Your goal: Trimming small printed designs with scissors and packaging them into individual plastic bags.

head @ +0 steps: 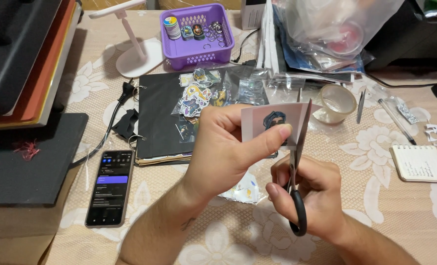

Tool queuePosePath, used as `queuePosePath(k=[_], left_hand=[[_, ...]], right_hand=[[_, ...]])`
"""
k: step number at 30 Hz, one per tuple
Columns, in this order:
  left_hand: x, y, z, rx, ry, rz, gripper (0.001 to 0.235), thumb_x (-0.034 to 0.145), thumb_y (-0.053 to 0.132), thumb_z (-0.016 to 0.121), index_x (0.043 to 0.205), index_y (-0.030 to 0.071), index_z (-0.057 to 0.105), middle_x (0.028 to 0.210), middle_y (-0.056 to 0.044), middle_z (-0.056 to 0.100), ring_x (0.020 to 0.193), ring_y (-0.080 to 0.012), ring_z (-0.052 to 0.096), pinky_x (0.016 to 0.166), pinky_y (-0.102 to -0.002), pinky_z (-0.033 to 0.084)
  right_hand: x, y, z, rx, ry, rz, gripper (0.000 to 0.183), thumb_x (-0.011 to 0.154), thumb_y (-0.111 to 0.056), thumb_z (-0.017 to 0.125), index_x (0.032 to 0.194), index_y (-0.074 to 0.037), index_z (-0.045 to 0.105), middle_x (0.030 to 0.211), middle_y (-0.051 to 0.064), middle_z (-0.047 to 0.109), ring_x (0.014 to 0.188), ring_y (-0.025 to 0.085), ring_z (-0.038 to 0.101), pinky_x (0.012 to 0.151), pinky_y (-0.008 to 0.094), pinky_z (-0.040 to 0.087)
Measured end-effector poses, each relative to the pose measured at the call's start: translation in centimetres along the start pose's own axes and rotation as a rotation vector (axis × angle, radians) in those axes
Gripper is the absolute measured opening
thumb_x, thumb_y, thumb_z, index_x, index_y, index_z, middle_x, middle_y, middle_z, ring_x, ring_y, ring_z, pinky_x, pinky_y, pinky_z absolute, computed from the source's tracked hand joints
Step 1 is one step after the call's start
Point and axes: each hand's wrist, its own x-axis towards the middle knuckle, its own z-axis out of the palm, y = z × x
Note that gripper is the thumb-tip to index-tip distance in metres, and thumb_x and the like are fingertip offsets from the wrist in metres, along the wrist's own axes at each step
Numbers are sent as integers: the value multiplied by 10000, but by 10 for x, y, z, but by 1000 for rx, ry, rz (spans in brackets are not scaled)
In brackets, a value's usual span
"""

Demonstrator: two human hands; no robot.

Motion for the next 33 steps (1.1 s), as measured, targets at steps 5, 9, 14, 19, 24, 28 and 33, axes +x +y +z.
queuePosePath(k=[5,9,14,19,24,28,33], left_hand=[[0,0,0,-20,-3,3,261,854,180,748,658,138,582,638,132,441,636,-9,378,527,-202,327],[1,-4,0,-10,14,-13,183,849,162,764,715,105,653,651,125,490,641,-6,407,525,-198,351],[2,-4,-2,2,6,-3,201,850,175,762,706,112,636,657,125,493,649,-4,416,532,-199,360],[2,-4,-2,-16,3,-18,160,847,172,769,744,96,674,669,125,519,661,-4,434,542,-197,376],[2,-3,-3,-6,5,-20,164,843,171,774,735,97,675,686,119,558,680,-3,471,556,-199,404],[3,-3,-3,-3,4,-18,202,840,174,771,700,118,637,669,127,518,664,-4,443,544,-201,374],[3,-2,-3,-7,-1,-19,203,842,179,768,699,121,636,663,129,501,658,-5,428,541,-201,355]], right_hand=[[0,-1,0,-8,-6,-3,223,797,-165,692,696,-83,512,611,12,546,498,98,459,479,208,379],[1,-3,0,9,-13,-12,233,818,-172,679,691,-85,503,611,8,530,499,100,436,480,214,361],[0,-1,0,5,-11,6,212,806,-157,683,695,-87,517,607,3,548,488,87,440,472,207,360],[0,-1,0,-15,-9,12,230,817,-185,684,690,-93,515,605,-8,537,492,86,413,471,212,345],[0,-1,0,-25,-6,15,249,824,-200,685,685,-99,505,602,-14,523,497,82,399,475,209,340],[-1,0,0,-26,-5,24,237,820,-196,688,688,-97,518,604,-17,533,487,73,401,459,206,332],[-2,2,0,-39,2,27,234,817,-187,696,691,-100,520,613,-22,533,496,71,374,466,208,320]])
